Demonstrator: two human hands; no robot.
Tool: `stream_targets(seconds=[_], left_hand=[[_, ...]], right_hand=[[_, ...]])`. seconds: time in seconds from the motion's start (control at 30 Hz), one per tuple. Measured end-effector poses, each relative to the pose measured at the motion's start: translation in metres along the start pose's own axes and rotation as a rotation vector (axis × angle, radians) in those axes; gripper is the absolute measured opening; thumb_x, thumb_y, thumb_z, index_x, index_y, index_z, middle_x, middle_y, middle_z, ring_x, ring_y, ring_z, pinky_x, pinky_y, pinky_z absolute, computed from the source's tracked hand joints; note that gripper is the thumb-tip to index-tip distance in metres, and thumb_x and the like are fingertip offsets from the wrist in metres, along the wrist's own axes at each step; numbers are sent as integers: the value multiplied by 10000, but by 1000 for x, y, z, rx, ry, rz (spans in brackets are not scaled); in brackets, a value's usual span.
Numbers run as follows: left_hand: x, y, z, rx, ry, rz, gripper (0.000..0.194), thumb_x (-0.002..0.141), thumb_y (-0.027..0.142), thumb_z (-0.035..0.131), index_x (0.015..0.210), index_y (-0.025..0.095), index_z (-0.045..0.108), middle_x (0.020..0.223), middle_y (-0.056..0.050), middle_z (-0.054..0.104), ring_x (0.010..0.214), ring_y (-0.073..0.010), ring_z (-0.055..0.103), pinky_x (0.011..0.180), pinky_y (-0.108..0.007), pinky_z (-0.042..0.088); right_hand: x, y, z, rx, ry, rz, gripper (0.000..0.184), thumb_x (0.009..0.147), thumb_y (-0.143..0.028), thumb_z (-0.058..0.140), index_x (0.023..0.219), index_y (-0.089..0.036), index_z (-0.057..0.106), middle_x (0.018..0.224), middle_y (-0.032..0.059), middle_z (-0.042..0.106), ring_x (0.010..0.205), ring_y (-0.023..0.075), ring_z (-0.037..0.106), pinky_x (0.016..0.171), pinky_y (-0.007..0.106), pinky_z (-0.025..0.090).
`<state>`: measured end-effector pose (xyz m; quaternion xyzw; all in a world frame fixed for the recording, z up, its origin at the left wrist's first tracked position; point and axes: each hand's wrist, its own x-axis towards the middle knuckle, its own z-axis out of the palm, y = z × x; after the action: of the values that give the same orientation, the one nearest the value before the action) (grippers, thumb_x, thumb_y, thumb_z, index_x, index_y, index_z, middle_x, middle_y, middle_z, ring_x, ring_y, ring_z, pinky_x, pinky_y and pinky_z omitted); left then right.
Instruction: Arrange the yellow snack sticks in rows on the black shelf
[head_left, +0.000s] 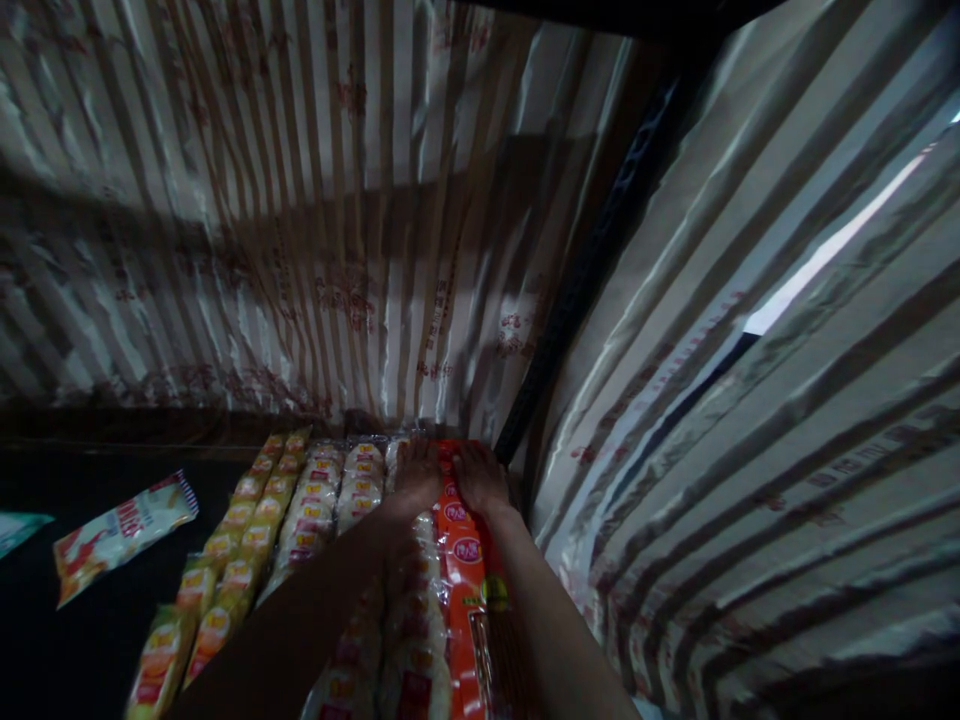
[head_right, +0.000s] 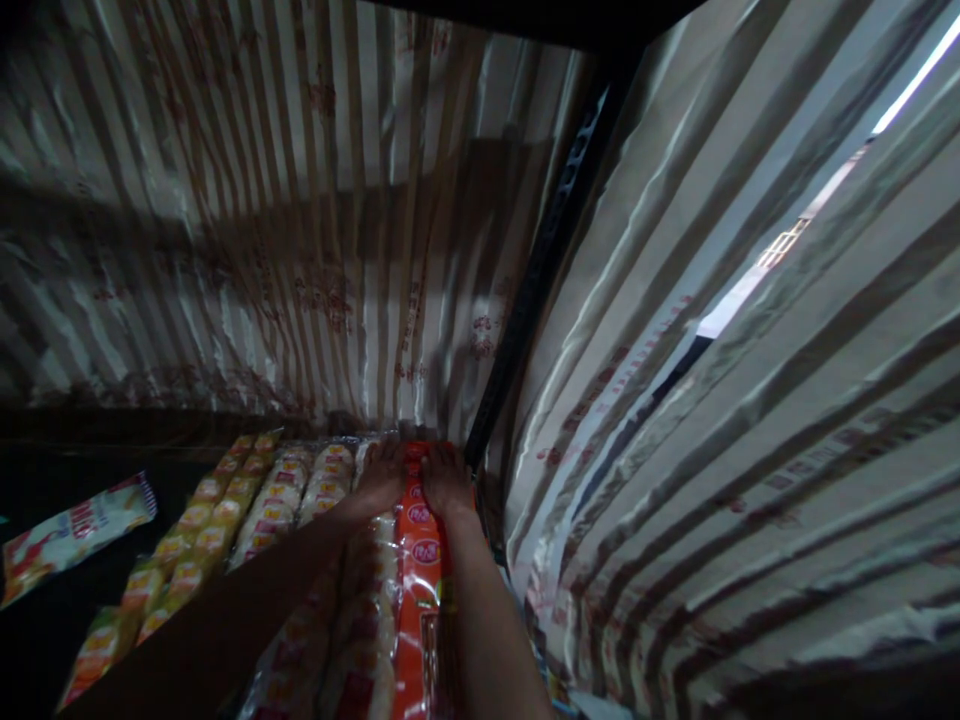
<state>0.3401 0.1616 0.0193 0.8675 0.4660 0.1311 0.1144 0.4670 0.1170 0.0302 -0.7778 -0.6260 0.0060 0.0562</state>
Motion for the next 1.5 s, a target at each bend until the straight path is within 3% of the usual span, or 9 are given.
stream_targets(seconds=[0.17,0.27,0.47,0.67,0.83,1.0,1.13,1.4,1.5], left_hand=[[7,0,-7,-57,-6,-42,520,825,91,357,1339,98,433,1405,-159,428,1355,-279,296,1110,-467,206],[12,0,-13,-101,33,-63,505,805,48,364,1293,87,486,1323,-164,519,1301,-261,387,1100,-433,231],[16,-1,-17,-129,73,-68,436,800,54,401,1194,96,582,1220,-158,595,1186,-258,490,1032,-381,320],[16,-5,-20,-115,41,16,299,816,126,463,1006,142,693,1108,-131,644,1131,-268,501,985,-386,349],[18,-8,-21,-161,26,4,280,827,145,479,998,168,700,1131,-109,643,1229,-257,432,1049,-389,288],[18,-10,-17,-162,43,22,320,823,149,481,1079,189,668,1223,-90,608,1330,-268,324,1101,-428,223],[18,-11,-12,-150,84,7,340,819,129,446,1077,166,664,1209,-80,618,1330,-256,334,1116,-422,226],[18,-8,-9,-180,125,9,310,869,255,407,902,180,705,1127,-68,657,1304,-254,359,1120,-460,211],[20,-9,-7,-193,139,35,271,836,187,434,867,176,703,1045,-64,681,1217,-216,461,1140,-430,178]], right_hand=[[9,0,-7,-30,-3,-85,425,931,-194,263,1257,-154,534,1358,111,495,1223,235,435,1029,351,284],[14,1,-9,13,30,-54,426,912,-134,281,1267,-124,516,1277,134,554,1164,203,482,1003,286,305],[16,2,-14,58,23,-32,376,882,-120,364,1184,-161,585,1117,119,619,1045,174,541,888,230,386],[12,7,-16,164,34,-13,381,859,-116,401,1143,-220,632,1166,64,617,1044,144,570,898,215,402],[7,11,-7,256,66,-34,412,857,-116,408,1175,-276,616,1177,16,635,1102,143,552,949,240,385],[12,14,0,262,100,-26,393,868,-123,375,1166,-184,624,1179,75,634,1111,151,548,979,246,367],[17,13,-1,227,78,-45,385,874,-117,369,1137,-181,643,1173,77,637,1091,144,559,968,228,368],[18,8,-11,141,17,16,355,882,-150,393,1111,-216,656,1104,75,666,1055,150,588,887,221,410],[19,3,-14,107,29,76,343,895,-179,376,1086,-213,659,1079,84,667,979,157,624,809,219,440]])
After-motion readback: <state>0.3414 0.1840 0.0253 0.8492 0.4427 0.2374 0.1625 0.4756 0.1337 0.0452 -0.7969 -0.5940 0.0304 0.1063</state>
